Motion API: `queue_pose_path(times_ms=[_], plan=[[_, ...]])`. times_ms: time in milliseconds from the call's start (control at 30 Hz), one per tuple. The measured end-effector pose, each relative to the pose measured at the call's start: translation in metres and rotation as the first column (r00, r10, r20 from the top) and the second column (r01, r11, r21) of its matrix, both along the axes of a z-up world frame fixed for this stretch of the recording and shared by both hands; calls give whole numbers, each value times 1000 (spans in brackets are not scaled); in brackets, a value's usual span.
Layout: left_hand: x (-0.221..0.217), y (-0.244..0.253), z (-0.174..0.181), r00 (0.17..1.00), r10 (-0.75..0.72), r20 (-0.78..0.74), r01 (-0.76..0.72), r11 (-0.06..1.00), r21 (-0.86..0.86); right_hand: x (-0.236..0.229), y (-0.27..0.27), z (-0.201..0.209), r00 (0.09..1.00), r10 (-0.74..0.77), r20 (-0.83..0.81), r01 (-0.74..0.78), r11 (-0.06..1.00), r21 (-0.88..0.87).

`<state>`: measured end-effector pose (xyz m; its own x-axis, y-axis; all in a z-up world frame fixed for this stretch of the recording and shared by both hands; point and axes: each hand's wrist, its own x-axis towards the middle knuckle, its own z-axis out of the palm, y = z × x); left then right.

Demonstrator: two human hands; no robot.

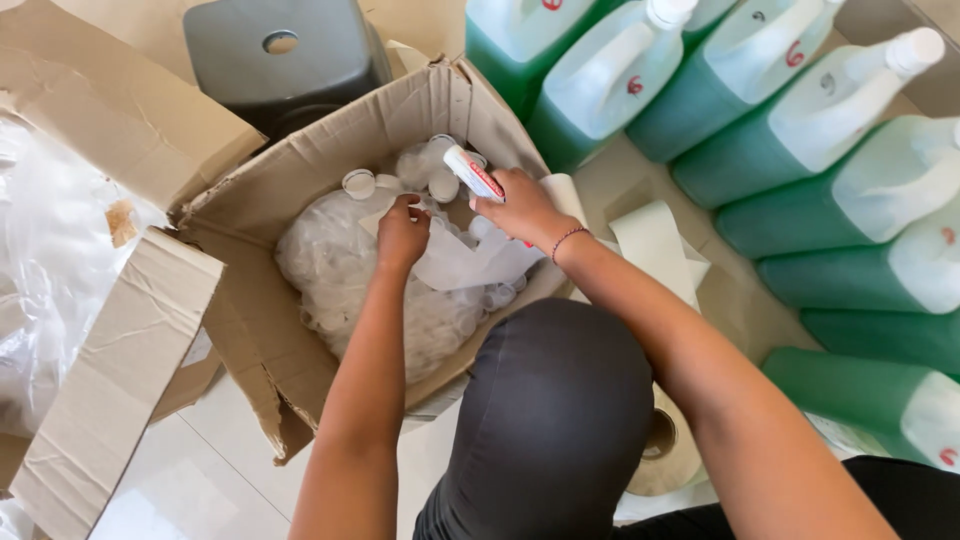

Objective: The person applies labels to plastic jugs, marks the caps with a marker, and screws the caps onto the jugs. They then organize the jugs into rows and continue capping them with lids taken from a cardboard box.

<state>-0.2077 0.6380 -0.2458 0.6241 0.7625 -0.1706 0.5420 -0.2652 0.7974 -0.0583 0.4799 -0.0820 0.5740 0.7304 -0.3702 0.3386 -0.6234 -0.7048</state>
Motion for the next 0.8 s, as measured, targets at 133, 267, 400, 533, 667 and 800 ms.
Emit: queue_pose_path(times_ms=[133,267,400,533,667,800], plan=[[32,0,-34,993,-24,116,7,989,147,0,15,-39,982,-92,-163,95,995,9],[63,-13,-22,999,-28,-15,30,981,190,7,8,-73,944,-224,-242,216,974,-62],[63,-12,-8,989,-38,-140,59,988,143,22,-1,-94,916,-311,-254,289,950,-118],[47,-10,-12,971,-43,235,-12,974,228,23,-3,-106,937,-295,-185,263,948,-180],[24,-5,-8,840,-8,543,-54,994,98,23,-1,-112,949,-284,-140,258,950,-176],[19,-5,-3,896,230,381,-42,896,-442,19,-4,-109,943,-291,-160,266,951,-161]])
